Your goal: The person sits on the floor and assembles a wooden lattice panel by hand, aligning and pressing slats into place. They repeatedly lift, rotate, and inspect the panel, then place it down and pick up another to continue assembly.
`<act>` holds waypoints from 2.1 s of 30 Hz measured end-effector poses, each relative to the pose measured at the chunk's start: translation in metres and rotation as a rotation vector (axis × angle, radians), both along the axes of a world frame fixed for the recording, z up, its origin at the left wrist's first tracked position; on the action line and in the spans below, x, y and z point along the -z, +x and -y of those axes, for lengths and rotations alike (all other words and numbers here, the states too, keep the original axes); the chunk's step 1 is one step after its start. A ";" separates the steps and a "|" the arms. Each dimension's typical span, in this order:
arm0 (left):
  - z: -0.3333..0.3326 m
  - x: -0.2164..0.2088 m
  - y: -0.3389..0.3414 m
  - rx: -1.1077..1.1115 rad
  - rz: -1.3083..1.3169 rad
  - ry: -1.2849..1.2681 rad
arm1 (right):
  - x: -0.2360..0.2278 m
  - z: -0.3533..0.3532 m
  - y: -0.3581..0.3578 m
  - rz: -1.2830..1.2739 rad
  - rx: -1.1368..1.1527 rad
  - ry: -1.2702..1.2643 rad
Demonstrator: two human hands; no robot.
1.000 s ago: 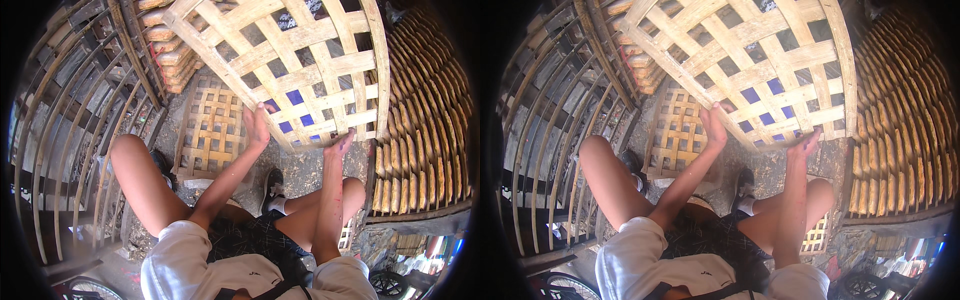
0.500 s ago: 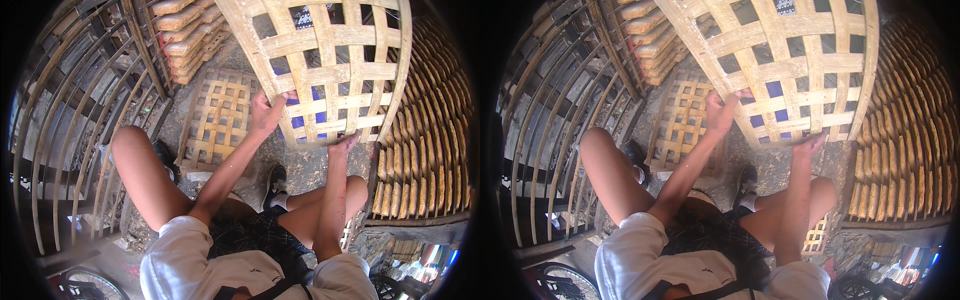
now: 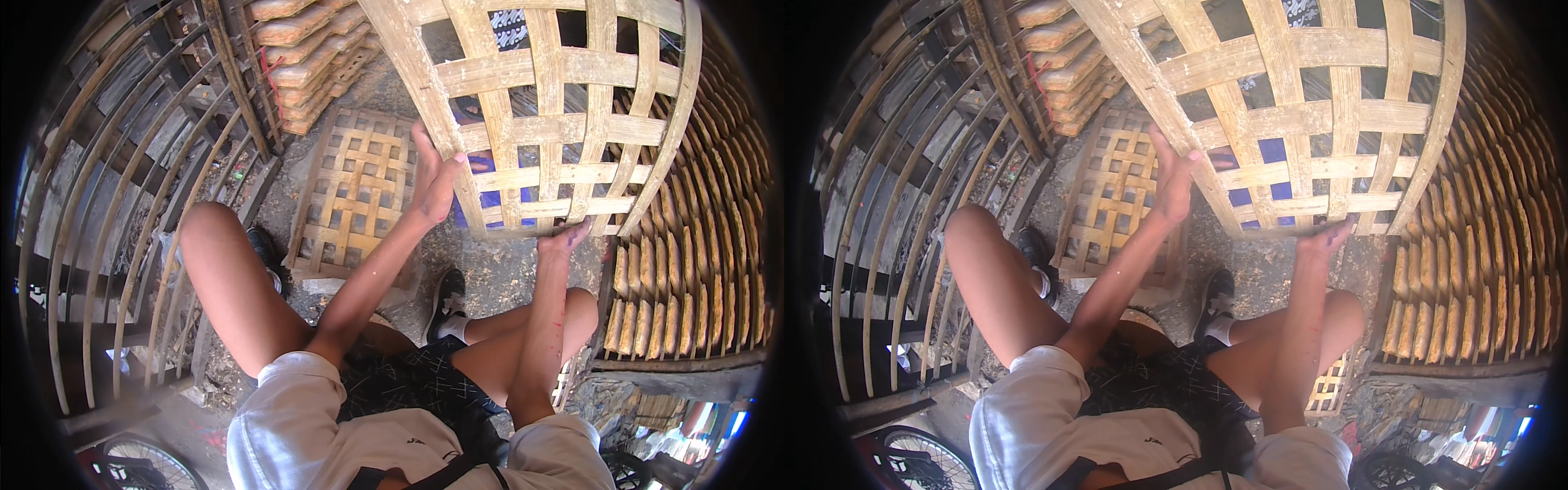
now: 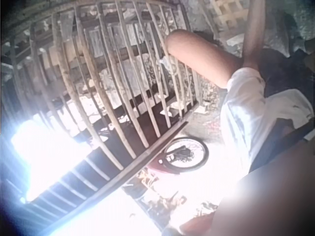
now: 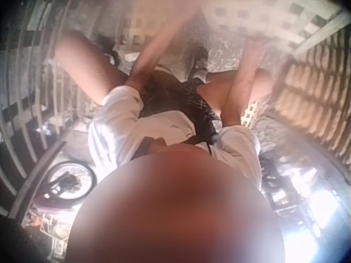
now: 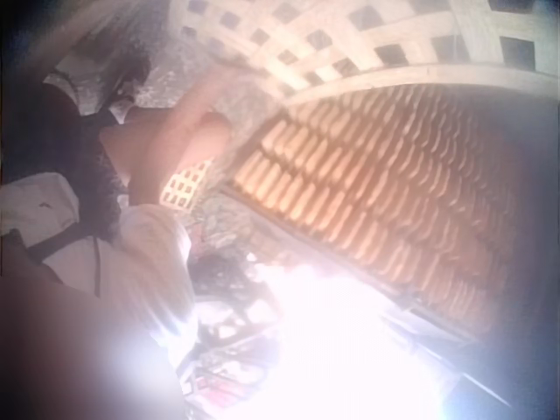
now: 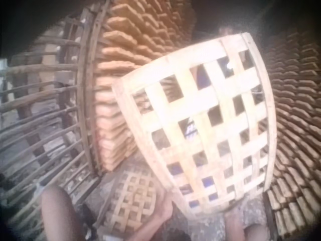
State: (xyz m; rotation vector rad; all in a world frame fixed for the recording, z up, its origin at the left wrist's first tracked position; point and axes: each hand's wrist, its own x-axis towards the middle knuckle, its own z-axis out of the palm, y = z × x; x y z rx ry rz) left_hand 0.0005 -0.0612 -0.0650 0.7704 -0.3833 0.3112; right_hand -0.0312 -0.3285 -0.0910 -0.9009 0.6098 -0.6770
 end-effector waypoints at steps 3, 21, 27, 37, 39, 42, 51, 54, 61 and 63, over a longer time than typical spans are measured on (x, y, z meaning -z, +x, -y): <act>-0.002 0.000 0.001 -0.039 0.059 0.088 | 0.000 0.000 0.000 0.008 0.000 0.029; -0.022 -0.017 0.002 -0.166 -0.236 0.052 | 0.012 0.000 0.002 0.076 -0.068 -0.028; -0.030 -0.015 0.010 -0.104 -0.177 -0.004 | 0.012 0.001 0.007 0.082 -0.053 -0.020; -0.070 -0.013 0.023 0.009 -0.083 0.388 | 0.001 -0.003 0.005 0.126 -0.079 0.018; -0.070 -0.014 0.021 -0.045 -0.087 0.410 | 0.000 -0.003 0.004 0.110 -0.086 0.007; -0.064 -0.018 0.012 -0.136 -0.116 0.354 | 0.004 -0.002 0.004 0.109 -0.072 0.004; -0.043 -0.038 0.010 -0.456 -0.128 0.224 | 0.008 -0.005 0.010 0.084 -0.074 -0.026; -0.055 -0.040 0.009 -0.297 -0.067 0.084 | 0.009 -0.007 0.011 0.111 -0.084 -0.020; -0.091 -0.043 0.018 -0.108 0.005 0.153 | 0.013 -0.001 0.014 0.066 -0.054 0.045; -0.095 -0.045 0.018 -0.096 0.026 0.224 | 0.013 -0.002 0.014 0.068 -0.047 0.028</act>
